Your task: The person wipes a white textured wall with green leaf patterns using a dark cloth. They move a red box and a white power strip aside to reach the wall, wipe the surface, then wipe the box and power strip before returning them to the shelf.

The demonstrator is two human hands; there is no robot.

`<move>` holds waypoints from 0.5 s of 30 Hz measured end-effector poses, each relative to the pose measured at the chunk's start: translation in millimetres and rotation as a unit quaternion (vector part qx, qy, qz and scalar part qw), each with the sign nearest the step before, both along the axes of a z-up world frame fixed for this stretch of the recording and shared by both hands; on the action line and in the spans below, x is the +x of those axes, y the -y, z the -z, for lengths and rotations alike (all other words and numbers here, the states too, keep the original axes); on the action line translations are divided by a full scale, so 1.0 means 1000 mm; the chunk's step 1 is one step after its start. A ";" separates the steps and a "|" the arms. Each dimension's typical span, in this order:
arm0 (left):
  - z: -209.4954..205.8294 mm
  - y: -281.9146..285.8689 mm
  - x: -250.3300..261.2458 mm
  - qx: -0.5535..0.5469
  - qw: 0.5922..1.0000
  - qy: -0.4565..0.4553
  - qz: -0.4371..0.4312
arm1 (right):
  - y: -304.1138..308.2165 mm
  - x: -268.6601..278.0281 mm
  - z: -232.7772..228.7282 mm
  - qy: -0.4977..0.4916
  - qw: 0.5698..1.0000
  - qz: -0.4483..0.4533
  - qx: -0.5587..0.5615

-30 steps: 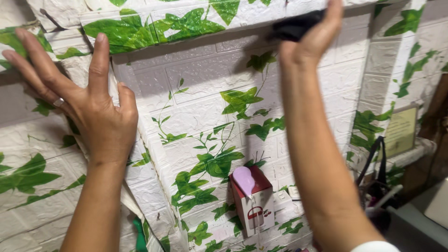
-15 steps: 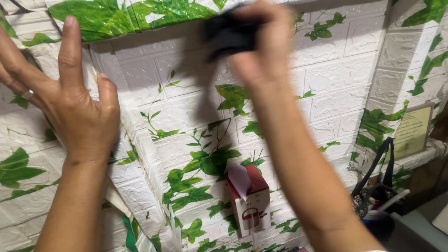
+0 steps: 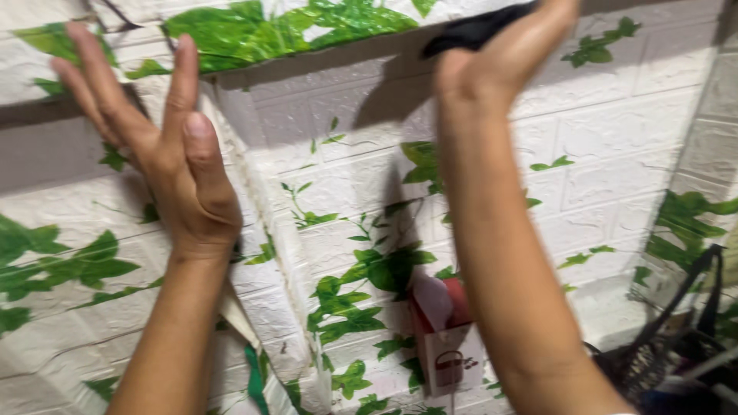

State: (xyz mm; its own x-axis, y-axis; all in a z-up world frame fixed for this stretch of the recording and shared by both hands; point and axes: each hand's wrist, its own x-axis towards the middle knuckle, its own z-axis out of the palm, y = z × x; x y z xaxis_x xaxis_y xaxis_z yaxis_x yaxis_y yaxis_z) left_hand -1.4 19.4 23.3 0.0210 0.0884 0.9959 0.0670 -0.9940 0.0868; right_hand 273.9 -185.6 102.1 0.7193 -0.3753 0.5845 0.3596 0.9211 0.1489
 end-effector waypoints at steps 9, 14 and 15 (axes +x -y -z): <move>0.003 0.010 -0.006 0.030 0.987 0.063 0.142 | -0.113 -0.197 0.016 -0.027 0.982 -0.109 -0.148; 0.001 0.007 -0.006 0.038 0.989 0.066 0.127 | -0.128 -0.233 0.028 0.003 0.961 -0.193 -0.199; 0.001 0.007 -0.007 0.038 0.989 0.067 0.125 | -0.128 -0.233 0.030 0.018 0.955 -0.207 -0.213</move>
State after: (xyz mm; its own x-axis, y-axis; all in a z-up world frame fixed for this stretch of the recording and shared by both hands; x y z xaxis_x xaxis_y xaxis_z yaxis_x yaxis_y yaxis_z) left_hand -8.0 12.3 22.5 -0.0989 0.0224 0.9948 -0.1884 -0.9821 0.0034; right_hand 40.6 -58.0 72.1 0.7316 0.2142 0.6472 -0.0461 0.9627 -0.2666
